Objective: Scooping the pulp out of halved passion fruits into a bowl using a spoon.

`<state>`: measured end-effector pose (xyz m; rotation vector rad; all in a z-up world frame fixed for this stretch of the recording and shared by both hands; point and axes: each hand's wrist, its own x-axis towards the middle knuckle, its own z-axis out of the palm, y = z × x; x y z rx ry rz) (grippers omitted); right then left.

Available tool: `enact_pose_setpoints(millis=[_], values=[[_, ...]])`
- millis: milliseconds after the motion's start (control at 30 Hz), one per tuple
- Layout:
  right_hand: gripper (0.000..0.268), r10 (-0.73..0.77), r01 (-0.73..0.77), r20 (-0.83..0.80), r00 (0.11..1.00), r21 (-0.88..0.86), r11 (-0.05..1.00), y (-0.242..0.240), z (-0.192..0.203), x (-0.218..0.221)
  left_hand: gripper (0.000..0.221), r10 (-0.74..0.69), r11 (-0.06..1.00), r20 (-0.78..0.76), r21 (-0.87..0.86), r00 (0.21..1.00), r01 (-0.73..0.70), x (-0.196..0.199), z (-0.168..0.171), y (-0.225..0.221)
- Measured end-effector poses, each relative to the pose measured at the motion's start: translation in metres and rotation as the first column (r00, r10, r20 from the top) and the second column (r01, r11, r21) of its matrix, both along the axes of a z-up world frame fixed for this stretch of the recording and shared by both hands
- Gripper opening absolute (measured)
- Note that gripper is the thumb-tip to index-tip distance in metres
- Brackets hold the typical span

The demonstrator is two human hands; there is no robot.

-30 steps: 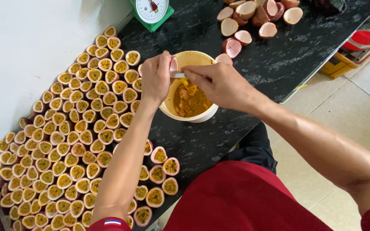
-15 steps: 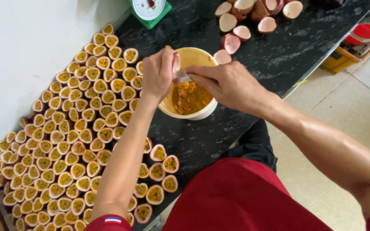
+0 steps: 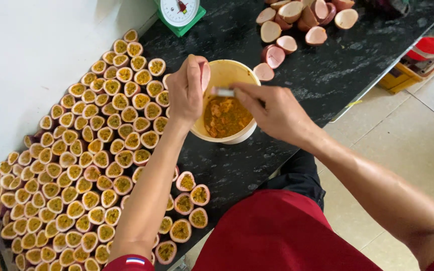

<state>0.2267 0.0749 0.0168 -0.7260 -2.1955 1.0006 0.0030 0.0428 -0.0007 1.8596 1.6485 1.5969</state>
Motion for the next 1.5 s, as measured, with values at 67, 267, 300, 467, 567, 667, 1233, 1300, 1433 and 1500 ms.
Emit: enact_pose_setpoints(millis=[67, 267, 300, 467, 567, 667, 1233, 1300, 1433, 1500], values=[[0.033, -0.024, 0.023, -0.018, 1.0, -0.046, 0.999, 0.001, 0.001, -0.004, 0.05, -0.038, 0.998, 0.12, -0.052, 0.992, 0.044, 0.0, 0.0, -0.003], [0.038, -0.132, 0.046, -0.108, 0.985, -0.58, 0.813, 0.005, -0.019, -0.03, 0.046, -0.036, 0.999, -0.003, -0.029, 0.999, 0.036, 0.002, -0.014, -0.003], [0.038, -0.181, -0.008, -0.177, 0.967, -0.735, 0.678, 0.005, -0.019, -0.036, 0.044, -0.052, 0.998, 0.012, -0.039, 0.999, 0.053, 0.003, -0.016, -0.003], [0.036, -0.127, -0.076, -0.199, 0.972, -0.772, 0.631, 0.012, -0.016, -0.046, 0.042, -0.028, 0.998, 0.068, -0.052, 0.997, 0.032, 0.013, -0.012, -0.007], [0.035, -0.124, -0.056, -0.154, 0.98, -0.816, 0.576, 0.014, -0.014, -0.047, 0.041, 0.007, 1.0, 0.048, -0.026, 0.999, -0.006, 0.014, -0.012, -0.006], [0.034, -0.095, -0.034, -0.113, 0.989, -0.799, 0.601, 0.015, -0.014, -0.048, 0.039, 0.033, 0.999, 0.012, -0.008, 0.999, -0.033, 0.014, -0.013, -0.008], [0.033, -0.061, 0.059, -0.002, 0.998, -0.217, 0.974, 0.022, 0.013, -0.044, 0.054, -0.275, 0.91, 0.882, 0.112, 0.382, 0.398, -0.011, -0.017, -0.009], [0.037, -0.079, 0.076, -0.015, 0.997, -0.149, 0.986, 0.022, 0.019, -0.051, 0.055, -0.262, 0.875, 0.886, 0.051, 0.384, 0.481, -0.007, -0.017, -0.008], [0.035, -0.077, 0.073, -0.014, 0.997, -0.188, 0.98, 0.026, 0.015, -0.057, 0.059, -0.26, 0.848, 0.911, 0.058, 0.319, 0.527, -0.004, -0.018, -0.009], [0.031, -0.101, 0.101, 0.005, 0.995, -0.143, 0.984, 0.031, 0.005, -0.059, 0.066, -0.184, 0.836, 0.921, -0.037, 0.344, 0.548, -0.002, -0.014, -0.011]])
